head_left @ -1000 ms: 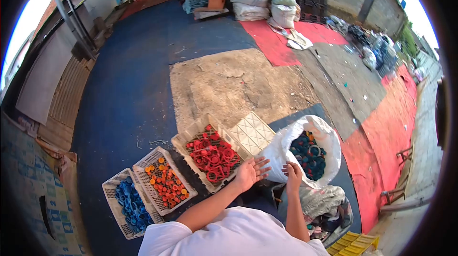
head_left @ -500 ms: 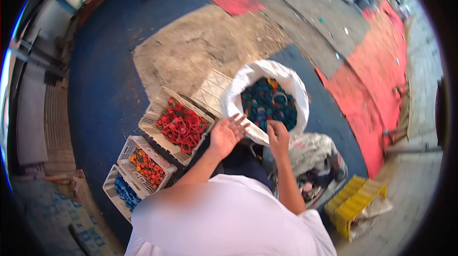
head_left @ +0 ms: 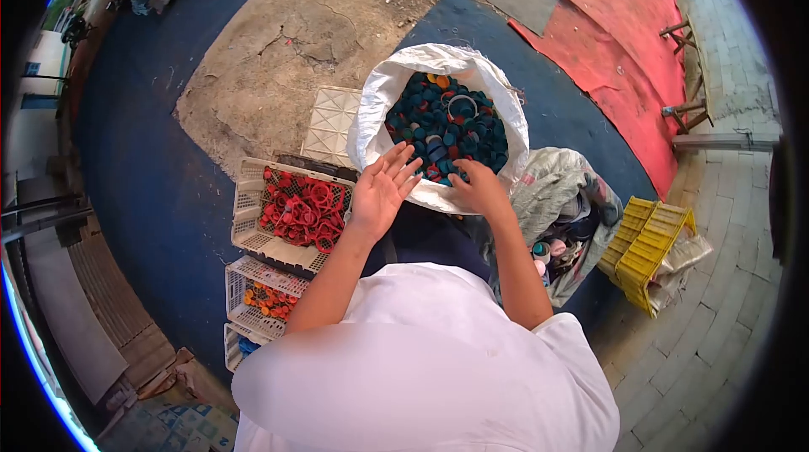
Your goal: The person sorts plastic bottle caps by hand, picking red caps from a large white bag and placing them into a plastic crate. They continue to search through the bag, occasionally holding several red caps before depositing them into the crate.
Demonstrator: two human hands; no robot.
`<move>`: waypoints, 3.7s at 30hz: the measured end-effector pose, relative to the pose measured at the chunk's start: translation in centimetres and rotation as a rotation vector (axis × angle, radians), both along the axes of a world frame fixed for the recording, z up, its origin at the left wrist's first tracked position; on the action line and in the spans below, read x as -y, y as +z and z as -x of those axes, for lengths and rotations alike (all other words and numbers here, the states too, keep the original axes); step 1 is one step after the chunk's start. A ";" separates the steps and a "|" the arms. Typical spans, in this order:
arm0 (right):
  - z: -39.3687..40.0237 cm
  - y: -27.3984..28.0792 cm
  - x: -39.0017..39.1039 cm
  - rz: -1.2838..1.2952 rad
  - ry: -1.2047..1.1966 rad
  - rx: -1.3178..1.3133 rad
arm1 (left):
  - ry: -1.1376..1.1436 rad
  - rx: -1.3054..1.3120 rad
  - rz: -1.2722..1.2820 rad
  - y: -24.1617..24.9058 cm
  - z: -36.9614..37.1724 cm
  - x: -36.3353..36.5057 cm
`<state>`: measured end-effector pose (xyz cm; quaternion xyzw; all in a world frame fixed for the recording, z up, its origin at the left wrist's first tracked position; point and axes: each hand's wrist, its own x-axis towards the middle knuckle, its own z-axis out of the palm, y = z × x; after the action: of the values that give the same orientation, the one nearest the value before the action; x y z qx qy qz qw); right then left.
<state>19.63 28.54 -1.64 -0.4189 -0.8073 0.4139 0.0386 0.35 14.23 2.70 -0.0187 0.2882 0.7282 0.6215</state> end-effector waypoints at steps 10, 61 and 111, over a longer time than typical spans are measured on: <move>3.7 -5.2 -8.1 -0.082 -0.043 -0.003 | -0.064 -0.326 0.246 1.0 2.0 0.8; 10.0 -16.1 -11.0 0.014 0.531 0.477 | -0.026 -1.822 0.727 1.8 5.0 -1.1; 8.3 -14.7 -7.3 0.023 0.163 0.262 | 0.194 -1.748 0.373 1.1 5.0 2.1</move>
<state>11.31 35.83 -16.32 -0.4030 -0.8319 0.3667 -0.1056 -4.61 12.17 3.78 0.4172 0.7691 0.4731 0.1028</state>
